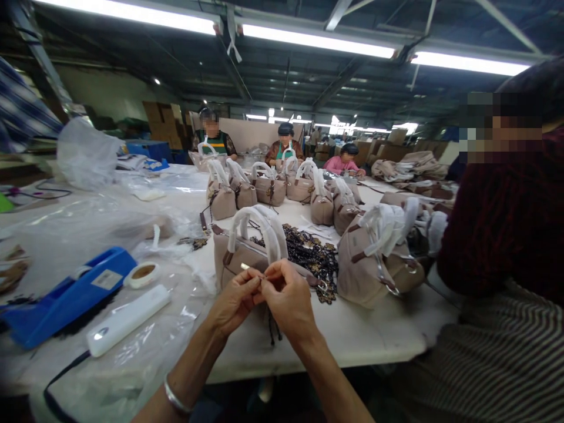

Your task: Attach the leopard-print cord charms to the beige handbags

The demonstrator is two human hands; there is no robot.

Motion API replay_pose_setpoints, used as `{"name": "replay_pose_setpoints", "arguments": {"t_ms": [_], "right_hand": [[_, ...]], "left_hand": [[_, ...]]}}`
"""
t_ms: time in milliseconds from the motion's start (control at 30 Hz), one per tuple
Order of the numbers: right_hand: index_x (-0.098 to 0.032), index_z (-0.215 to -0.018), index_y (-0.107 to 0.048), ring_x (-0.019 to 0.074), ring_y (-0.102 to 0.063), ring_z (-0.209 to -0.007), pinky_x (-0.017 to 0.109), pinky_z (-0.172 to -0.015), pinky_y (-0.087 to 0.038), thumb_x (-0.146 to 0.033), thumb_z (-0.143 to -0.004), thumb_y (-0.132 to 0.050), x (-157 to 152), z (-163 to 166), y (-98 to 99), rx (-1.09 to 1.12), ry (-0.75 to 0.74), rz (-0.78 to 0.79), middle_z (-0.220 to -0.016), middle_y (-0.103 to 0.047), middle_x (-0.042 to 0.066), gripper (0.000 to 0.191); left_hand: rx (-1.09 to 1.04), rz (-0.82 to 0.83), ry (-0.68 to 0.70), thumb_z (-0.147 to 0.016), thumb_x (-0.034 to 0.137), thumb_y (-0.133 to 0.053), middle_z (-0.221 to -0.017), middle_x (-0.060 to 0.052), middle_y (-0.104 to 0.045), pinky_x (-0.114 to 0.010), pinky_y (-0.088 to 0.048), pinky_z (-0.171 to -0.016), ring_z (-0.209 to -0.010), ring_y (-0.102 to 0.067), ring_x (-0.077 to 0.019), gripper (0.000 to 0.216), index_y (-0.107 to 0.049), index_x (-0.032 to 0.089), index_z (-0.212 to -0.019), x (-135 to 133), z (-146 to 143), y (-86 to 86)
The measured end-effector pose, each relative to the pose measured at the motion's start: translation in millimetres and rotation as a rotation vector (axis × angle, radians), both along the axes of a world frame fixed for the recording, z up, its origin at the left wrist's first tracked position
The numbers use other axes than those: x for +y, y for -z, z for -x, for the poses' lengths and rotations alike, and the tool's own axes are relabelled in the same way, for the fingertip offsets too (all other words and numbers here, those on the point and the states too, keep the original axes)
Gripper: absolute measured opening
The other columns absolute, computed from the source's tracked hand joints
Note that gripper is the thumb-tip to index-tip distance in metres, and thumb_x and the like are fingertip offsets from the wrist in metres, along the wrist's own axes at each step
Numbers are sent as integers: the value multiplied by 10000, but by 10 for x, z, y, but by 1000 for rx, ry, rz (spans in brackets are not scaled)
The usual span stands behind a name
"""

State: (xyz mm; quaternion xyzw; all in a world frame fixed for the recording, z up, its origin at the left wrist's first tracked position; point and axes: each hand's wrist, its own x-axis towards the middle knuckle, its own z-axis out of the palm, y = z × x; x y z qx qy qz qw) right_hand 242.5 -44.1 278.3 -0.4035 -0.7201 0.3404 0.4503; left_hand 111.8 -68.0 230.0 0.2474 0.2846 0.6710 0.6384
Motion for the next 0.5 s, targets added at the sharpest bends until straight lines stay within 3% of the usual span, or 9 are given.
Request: {"name": "replay_pose_setpoints", "arguments": {"t_ms": [333, 500], "right_hand": [[-196, -763, -579, 135, -564, -602, 228, -562, -440, -219, -718, -622, 44, 1, 21, 59, -79, 60, -663, -618, -21, 67], [-200, -763, -574, 140, -561, -607, 240, -570, -431, -193, -688, -618, 70, -12, 18, -40, -63, 75, -653, -611, -27, 87]], "left_hand": [[27, 5, -5, -622, 292, -866, -684, 9, -655, -211, -575, -642, -620, -630, -82, 313, -632, 126, -746, -18, 25, 21], [222, -37, -60, -646, 326, -840, -695, 13, -653, -228, -557, -637, -614, -620, -90, 303, -632, 126, -739, -20, 48, -5]]}}
